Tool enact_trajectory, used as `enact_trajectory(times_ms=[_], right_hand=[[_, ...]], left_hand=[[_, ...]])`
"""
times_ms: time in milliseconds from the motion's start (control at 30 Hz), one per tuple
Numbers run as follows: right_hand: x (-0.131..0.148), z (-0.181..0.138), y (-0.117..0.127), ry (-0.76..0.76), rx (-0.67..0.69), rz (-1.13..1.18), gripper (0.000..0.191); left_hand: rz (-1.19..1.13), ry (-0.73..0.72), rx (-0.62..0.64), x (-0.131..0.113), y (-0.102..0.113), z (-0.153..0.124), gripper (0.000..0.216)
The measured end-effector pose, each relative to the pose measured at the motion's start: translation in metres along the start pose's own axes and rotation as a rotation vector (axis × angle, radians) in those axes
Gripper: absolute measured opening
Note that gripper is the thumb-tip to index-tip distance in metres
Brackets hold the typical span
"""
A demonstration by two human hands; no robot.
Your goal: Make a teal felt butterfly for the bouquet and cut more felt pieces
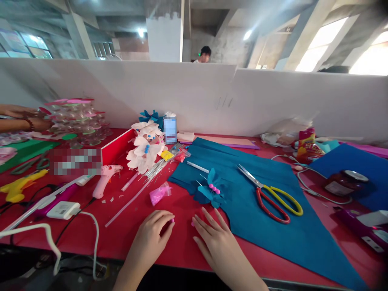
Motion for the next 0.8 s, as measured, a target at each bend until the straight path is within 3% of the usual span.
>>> enact_trajectory(times_ms=[167, 333, 533, 667, 800], right_hand=[[0.023, -0.001, -0.005, 0.166, 0.133, 0.107, 0.056], [0.007, -0.001, -0.003, -0.041, 0.147, 0.095, 0.053], [0.018, -0.005, -0.003, 0.061, 0.128, 0.114, 0.055], [0.004, -0.004, 0.000, -0.079, 0.038, 0.050, 0.050], [0.018, -0.008, 0.002, 0.125, 0.053, 0.066, 0.044]], left_hand=[[0.009, -0.022, -0.027, -0.002, 0.002, 0.001, 0.020], [0.002, -0.020, -0.018, -0.002, 0.001, 0.000, 0.020], [0.003, -0.004, -0.002, -0.001, 0.000, 0.000, 0.020], [0.001, -0.016, -0.016, -0.003, 0.001, 0.000, 0.020], [-0.010, 0.001, -0.003, -0.001, 0.000, 0.000, 0.019]])
Point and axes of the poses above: each hand's wrist, its own z-axis towards the middle knuckle, its own y-axis out of the back of the hand, x = y × z, the point moved 8 cm from there along z, towards the middle knuckle, and after that the axes turned 14 degrees about -z, right-handed, at the moved point
